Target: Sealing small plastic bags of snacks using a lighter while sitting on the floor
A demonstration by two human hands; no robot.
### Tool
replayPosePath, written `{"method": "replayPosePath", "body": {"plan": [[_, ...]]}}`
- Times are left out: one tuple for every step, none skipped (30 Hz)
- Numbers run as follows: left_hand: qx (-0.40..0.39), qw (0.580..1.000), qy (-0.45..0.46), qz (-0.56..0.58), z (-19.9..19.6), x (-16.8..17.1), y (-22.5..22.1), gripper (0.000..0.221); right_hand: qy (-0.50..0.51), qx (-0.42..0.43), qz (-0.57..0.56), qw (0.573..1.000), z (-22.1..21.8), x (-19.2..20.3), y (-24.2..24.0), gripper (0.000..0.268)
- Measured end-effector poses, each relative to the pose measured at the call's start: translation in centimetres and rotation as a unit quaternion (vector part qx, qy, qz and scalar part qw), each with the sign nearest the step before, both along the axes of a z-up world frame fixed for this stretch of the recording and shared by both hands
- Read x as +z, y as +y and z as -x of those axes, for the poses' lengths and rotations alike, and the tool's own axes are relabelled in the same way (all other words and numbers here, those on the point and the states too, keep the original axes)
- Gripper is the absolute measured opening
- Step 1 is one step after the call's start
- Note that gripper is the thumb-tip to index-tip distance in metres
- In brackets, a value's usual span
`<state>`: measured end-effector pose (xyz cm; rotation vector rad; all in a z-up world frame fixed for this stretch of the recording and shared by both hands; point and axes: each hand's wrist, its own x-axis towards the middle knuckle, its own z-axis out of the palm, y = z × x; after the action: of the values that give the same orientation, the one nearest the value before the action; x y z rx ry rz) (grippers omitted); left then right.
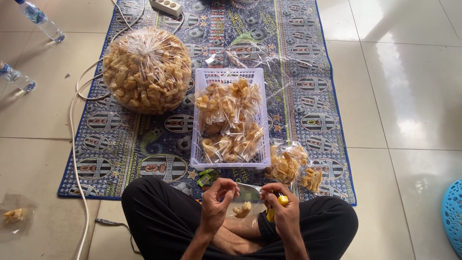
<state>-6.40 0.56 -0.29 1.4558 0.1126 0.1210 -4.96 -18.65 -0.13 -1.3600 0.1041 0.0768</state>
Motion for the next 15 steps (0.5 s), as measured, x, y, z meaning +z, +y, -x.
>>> {"method": "replayPosePath", "body": {"plan": [[0.000,1.000,0.000,0.000,-0.1,0.1,0.0,0.007,0.000,0.000,0.000,1.000,0.0,-0.3,-0.1,0.009],[0.005,1.000,-0.009,-0.010,-0.1,0.1,0.0,0.008,0.007,-0.003,0.005,1.000,0.1,-0.6,-0.2,0.010],[0.010,1.000,-0.016,-0.019,-0.1,0.2,0.0,0.010,0.015,-0.007,0.010,1.000,0.3,-0.9,-0.3,0.010],[0.010,1.000,-0.015,-0.019,-0.1,0.0,0.1,0.010,0.016,-0.007,0.011,1.000,0.3,-0.4,-0.4,0.010],[0.012,0.999,-0.032,-0.043,-0.1,-0.2,0.2,0.012,0.000,0.005,0.063,0.998,0.2,0.1,-0.5,0.011],[0.014,0.996,-0.049,-0.066,-0.1,-0.3,0.3,0.013,-0.015,0.016,0.116,0.993,0.2,0.6,-0.6,0.012],[0.013,0.997,-0.049,-0.066,0.0,-0.3,0.5,0.013,-0.015,0.016,0.116,0.993,0.0,0.9,-0.7,0.012],[0.012,0.994,-0.064,-0.085,0.0,-0.2,0.6,0.012,-0.063,0.022,0.154,0.986,-0.2,1.3,-0.9,0.012],[0.011,0.991,-0.079,-0.104,0.0,-0.1,0.8,0.012,-0.112,0.027,0.192,0.975,-0.5,1.7,-1.0,0.012],[0.011,0.991,-0.079,-0.104,0.1,-0.3,1.0,0.012,-0.112,0.027,0.192,0.975,-0.6,2.1,-1.1,0.012],[0.002,0.988,-0.083,-0.127,0.1,-0.5,1.3,0.013,-0.126,0.028,0.240,0.962,-0.8,2.4,-1.2,0.012],[-0.008,0.985,-0.087,-0.150,0.2,-0.7,1.5,0.015,-0.139,0.029,0.287,0.947,-1.0,2.8,-1.3,0.013],[-0.009,0.985,-0.086,-0.150,0.2,-0.7,1.6,0.015,-0.138,0.028,0.288,0.947,-1.1,3.4,-1.2,0.013],[-0.012,0.982,-0.093,-0.163,0.2,-0.7,1.7,0.014,-0.165,0.056,0.324,0.930,-1.2,3.9,-1.0,0.015],[-0.016,0.979,-0.099,-0.175,0.3,-0.8,1.7,0.013,-0.191,0.084,0.359,0.910,-1.3,4.5,-0.9,0.020]]}}
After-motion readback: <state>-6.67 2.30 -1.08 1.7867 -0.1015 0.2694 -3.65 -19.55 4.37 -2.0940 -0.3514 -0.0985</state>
